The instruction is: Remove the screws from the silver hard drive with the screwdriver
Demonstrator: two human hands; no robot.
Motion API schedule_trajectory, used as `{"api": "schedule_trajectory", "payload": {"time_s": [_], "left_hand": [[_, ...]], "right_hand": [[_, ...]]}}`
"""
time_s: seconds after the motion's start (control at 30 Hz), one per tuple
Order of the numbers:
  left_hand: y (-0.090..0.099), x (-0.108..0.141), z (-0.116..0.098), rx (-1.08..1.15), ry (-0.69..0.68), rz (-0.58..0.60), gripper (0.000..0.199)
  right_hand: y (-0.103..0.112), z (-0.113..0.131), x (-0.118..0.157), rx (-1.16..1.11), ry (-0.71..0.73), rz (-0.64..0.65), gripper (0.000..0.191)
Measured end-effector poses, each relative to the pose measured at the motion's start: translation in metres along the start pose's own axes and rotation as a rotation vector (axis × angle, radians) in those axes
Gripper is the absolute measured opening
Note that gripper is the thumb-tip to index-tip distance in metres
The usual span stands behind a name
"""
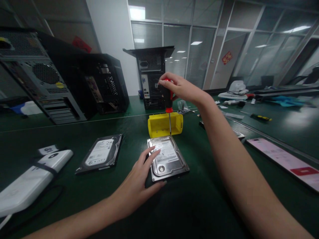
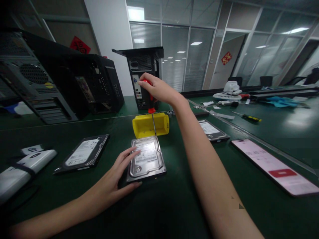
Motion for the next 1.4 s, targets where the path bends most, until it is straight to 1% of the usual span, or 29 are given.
{"api": "schedule_trajectory", "payload": {"time_s": [0.17,0.33,0.4,0.5,0.63,0.8,0.9,0.97,1.07,1.17,1.3,1.4], "left_hand": [[-0.001,0.001,0.000,0.015,-0.002,-0.025,0.070],[-0.003,0.002,0.000,0.023,-0.003,-0.067,0.069],[-0.003,0.002,0.000,0.019,0.003,-0.071,0.070],[-0.003,0.002,0.001,0.019,0.000,-0.075,0.070],[-0.001,0.001,0.001,0.007,-0.010,-0.026,0.071],[0.001,0.000,0.000,-0.003,0.011,-0.006,0.072],[0.001,0.000,-0.001,-0.005,0.006,0.000,0.072],[0.000,0.001,0.000,0.000,-0.003,-0.024,0.071],[-0.001,0.001,0.000,0.010,-0.020,-0.048,0.070],[-0.003,0.002,0.000,0.019,-0.017,-0.064,0.070],[-0.002,0.002,-0.001,0.021,-0.012,-0.085,0.069],[-0.001,0.001,-0.002,0.009,-0.003,-0.060,0.069]], "right_hand": [[0.005,0.002,-0.001,0.017,0.101,-0.058,0.020],[0.005,0.002,-0.001,-0.077,0.139,-0.012,0.019],[0.005,0.001,-0.001,-0.090,0.144,-0.021,0.020],[0.004,0.002,-0.001,-0.063,0.130,-0.057,0.020],[0.002,0.002,-0.001,-0.060,0.111,-0.071,0.021],[0.000,0.000,-0.002,-0.070,0.100,-0.098,0.027],[-0.001,0.000,-0.001,-0.096,0.061,-0.077,0.032],[-0.002,0.001,0.000,-0.120,0.026,-0.062,0.034],[-0.002,0.003,0.001,-0.122,-0.012,-0.027,0.032],[-0.004,0.002,0.000,-0.121,-0.009,0.000,0.031],[-0.005,-0.002,-0.004,-0.062,0.010,-0.079,0.030],[-0.005,-0.006,-0.005,-0.026,0.019,-0.107,0.031]]}}
Point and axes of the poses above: each hand's wrist, its own x-axis away from the middle knuckle, its own y-axis out of the back of the hand, z = x × y, the point moved 2 cm from there along -x, towards the middle knuckle, and after that the axes turned 5 degrees about -y, right-handed, at the moved point
